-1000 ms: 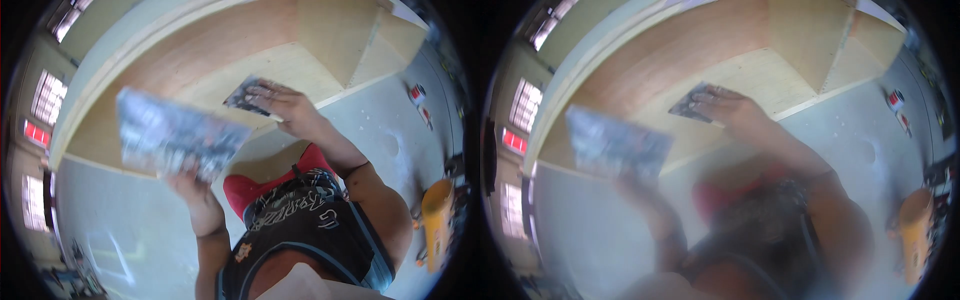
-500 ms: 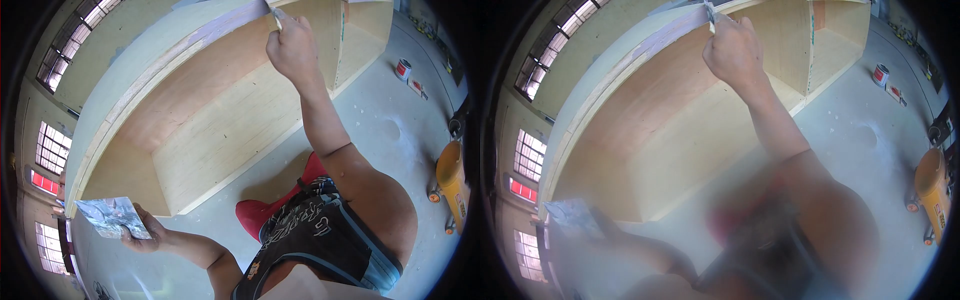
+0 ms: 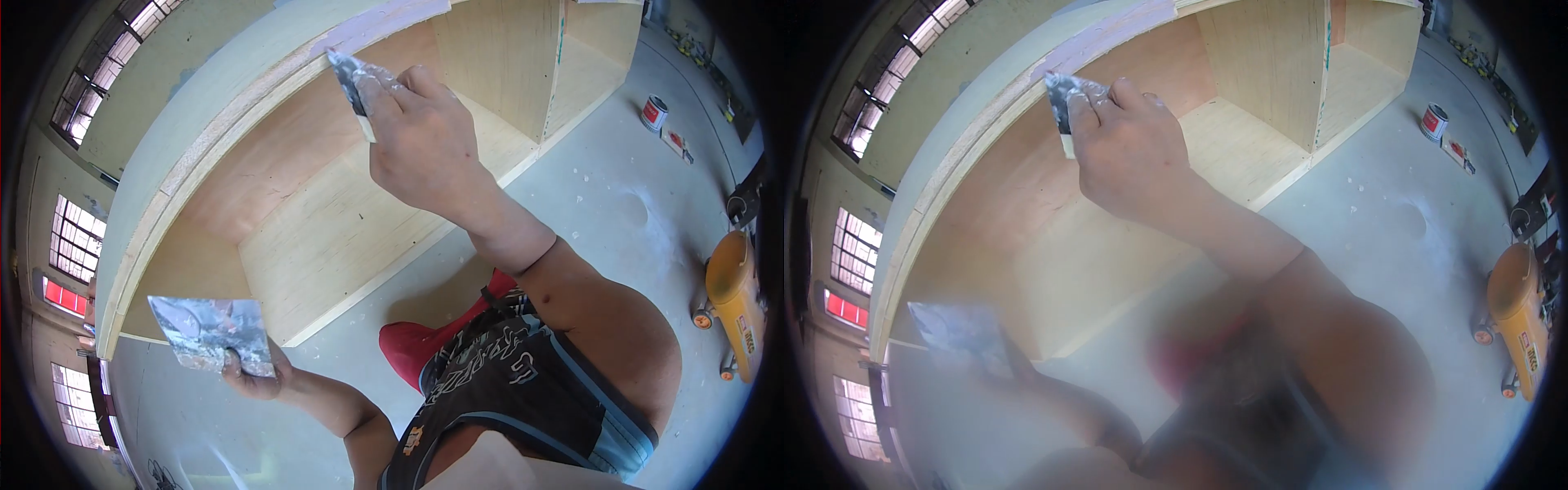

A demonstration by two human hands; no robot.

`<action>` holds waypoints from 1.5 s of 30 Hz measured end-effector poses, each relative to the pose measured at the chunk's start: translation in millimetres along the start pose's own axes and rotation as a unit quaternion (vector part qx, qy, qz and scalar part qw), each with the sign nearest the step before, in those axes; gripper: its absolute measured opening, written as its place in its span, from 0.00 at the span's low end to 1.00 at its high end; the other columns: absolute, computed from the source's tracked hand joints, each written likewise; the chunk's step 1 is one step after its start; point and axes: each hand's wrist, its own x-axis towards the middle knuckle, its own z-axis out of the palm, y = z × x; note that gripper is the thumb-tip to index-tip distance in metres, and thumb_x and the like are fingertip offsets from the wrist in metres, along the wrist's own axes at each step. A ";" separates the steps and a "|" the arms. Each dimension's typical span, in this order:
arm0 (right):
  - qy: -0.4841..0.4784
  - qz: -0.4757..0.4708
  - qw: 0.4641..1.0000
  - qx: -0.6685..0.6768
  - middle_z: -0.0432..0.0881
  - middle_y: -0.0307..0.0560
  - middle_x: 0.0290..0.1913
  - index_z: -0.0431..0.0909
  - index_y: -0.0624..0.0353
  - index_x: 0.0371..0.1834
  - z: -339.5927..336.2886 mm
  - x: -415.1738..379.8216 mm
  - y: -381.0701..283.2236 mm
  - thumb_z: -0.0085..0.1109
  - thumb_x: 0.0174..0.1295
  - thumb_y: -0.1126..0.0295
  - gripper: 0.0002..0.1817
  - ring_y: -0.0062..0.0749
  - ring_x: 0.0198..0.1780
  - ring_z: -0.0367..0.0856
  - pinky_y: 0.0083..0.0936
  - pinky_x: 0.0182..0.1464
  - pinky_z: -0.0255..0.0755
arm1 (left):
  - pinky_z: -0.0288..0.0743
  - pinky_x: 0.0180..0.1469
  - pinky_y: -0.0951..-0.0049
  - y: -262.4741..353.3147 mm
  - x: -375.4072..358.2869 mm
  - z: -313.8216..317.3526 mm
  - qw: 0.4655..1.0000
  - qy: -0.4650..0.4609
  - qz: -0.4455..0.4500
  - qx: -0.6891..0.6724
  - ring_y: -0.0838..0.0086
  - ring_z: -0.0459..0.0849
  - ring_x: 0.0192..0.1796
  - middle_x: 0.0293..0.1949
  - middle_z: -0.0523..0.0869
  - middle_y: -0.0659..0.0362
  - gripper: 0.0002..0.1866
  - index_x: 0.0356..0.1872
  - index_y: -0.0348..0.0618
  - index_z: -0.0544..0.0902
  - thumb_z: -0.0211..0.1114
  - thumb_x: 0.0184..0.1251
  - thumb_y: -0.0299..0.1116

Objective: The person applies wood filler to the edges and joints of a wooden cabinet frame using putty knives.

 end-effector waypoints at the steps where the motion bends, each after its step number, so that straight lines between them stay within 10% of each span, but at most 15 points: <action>1: -0.010 -0.004 0.999 0.038 0.82 0.45 0.34 0.76 0.66 0.41 -2.5 -2.0 2.7 0.55 0.41 0.77 0.19 0.36 0.38 0.73 0.31 0.36 0.71 | 0.56 0.65 0.53 -5.2 -1.7 -1.3 1.000 -0.011 -0.007 0.012 0.58 0.66 0.62 0.59 0.68 0.48 0.36 0.63 0.34 0.61 0.58 0.49 0.31; 8: -0.006 0.085 0.948 0.306 0.81 0.49 0.34 0.79 0.60 0.46 -12.0 -30.5 47.5 0.49 0.45 0.84 0.22 0.39 0.34 0.75 0.31 0.37 0.72 | 0.66 0.58 0.55 -31.9 -16.6 10.0 0.997 -0.012 -0.026 0.067 0.57 0.70 0.57 0.55 0.71 0.46 0.35 0.61 0.31 0.62 0.60 0.47 0.30; 14: 0.114 0.191 0.965 0.139 0.77 0.53 0.21 0.79 0.62 0.45 -27.6 -1.2 88.2 0.48 0.49 0.77 0.18 0.48 0.27 0.74 0.37 0.33 0.70 | 0.71 0.54 0.56 -36.4 -13.1 26.9 0.987 -0.019 -0.058 0.151 0.56 0.74 0.53 0.52 0.72 0.44 0.36 0.60 0.29 0.62 0.62 0.45 0.30; 22: 0.093 0.111 0.989 0.017 0.79 0.51 0.24 0.77 0.63 0.30 -8.0 20.4 62.6 0.51 0.46 0.75 0.08 0.47 0.30 0.74 0.39 0.34 0.71 | 0.70 0.54 0.56 -36.2 -13.3 21.2 0.989 -0.045 -0.031 0.137 0.56 0.74 0.53 0.52 0.72 0.43 0.36 0.59 0.28 0.62 0.61 0.45 0.30; 45: 0.002 -0.023 0.998 0.059 0.81 0.42 0.37 0.76 0.59 0.46 -6.1 1.8 0.0 0.55 0.43 0.78 0.21 0.34 0.36 0.74 0.29 0.33 0.72 | 0.72 0.53 0.58 -42.3 -18.2 7.8 0.989 -0.025 -0.076 0.125 0.56 0.74 0.52 0.51 0.73 0.44 0.36 0.59 0.29 0.62 0.63 0.46 0.31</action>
